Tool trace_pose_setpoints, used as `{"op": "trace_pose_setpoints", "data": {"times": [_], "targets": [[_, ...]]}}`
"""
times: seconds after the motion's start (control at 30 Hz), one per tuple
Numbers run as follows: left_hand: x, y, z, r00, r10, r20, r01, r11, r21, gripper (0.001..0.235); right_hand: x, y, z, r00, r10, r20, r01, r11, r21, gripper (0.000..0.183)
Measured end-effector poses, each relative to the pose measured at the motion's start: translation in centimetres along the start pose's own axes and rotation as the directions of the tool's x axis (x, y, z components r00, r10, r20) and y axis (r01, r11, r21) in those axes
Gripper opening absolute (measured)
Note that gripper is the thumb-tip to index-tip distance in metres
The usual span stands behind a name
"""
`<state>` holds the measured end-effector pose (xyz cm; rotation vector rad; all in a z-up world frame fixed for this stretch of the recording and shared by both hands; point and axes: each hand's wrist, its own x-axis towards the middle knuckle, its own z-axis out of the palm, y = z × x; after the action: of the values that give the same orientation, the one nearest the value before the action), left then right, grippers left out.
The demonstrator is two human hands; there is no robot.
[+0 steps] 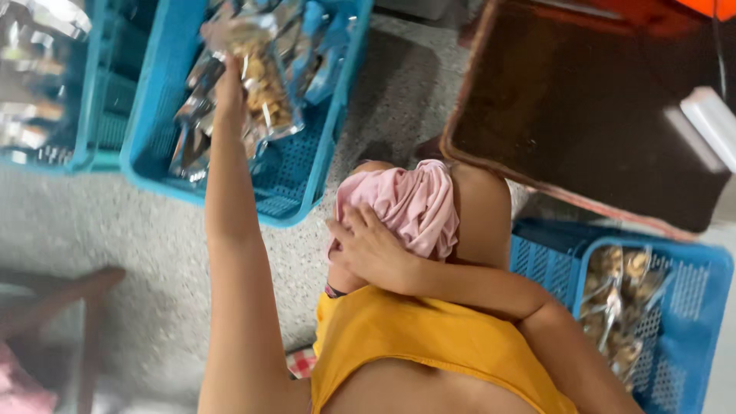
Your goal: The person sits on the floor and wipes a sealed snack packet with a pink cloth. They then open a white plastic bag and place multiple sealed snack packets from a blue basket into the bag.
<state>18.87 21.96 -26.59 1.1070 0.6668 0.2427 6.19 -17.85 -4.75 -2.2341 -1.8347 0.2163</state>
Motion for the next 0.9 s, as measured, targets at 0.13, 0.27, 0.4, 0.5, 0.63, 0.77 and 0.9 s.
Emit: {"op": "trace_pose_setpoints", "data": {"times": [0.13, 0.27, 0.4, 0.5, 0.63, 0.77, 0.9], "targets": [[2.3, -0.5, 0.4, 0.917, 0.224, -0.33, -0.003, 0.831, 0.556, 0.074, -0.8, -1.0, -0.7, 0.992, -0.121, -0.04, 0.111, 0.669, 0.735, 0.019], [1.9, -0.1, 1.9, 0.891, 0.415, -0.187, 0.017, 0.379, 0.925, 0.074, 0.8, -3.7, -0.2, 0.949, -0.172, -0.263, 0.314, 0.544, 0.778, 0.021], [0.1, 0.4, 3.6, 0.894, 0.416, -0.167, 0.08, 0.218, 0.973, 0.081, 0.1, -0.7, 0.6, 0.987, 0.001, -0.162, 0.062, 0.923, 0.38, 0.034], [-0.2, 0.1, 3.5, 0.902, 0.43, -0.025, -0.056, 0.175, 0.983, 0.073, -3.2, 1.2, -0.5, 0.998, -0.026, -0.063, 0.049, 0.917, 0.395, 0.048], [-0.1, 0.1, 3.1, 0.892, 0.449, 0.056, -0.2, 0.28, 0.939, 0.073, -10.0, 5.0, -4.8, 0.98, 0.118, 0.162, -0.198, 0.684, 0.702, 0.035], [-1.1, 0.0, 5.8, 0.783, 0.611, 0.122, -0.374, 0.304, 0.876, 0.056, -18.7, 10.4, -8.9, 0.863, 0.503, -0.038, -0.388, 0.71, 0.587, 0.021], [-3.1, -0.1, 12.4, 0.741, 0.651, 0.163, -0.527, 0.413, 0.743, 0.042, -28.0, 17.3, -10.8, 0.61, 0.652, -0.45, -0.637, 0.741, 0.211, 0.022]]}}
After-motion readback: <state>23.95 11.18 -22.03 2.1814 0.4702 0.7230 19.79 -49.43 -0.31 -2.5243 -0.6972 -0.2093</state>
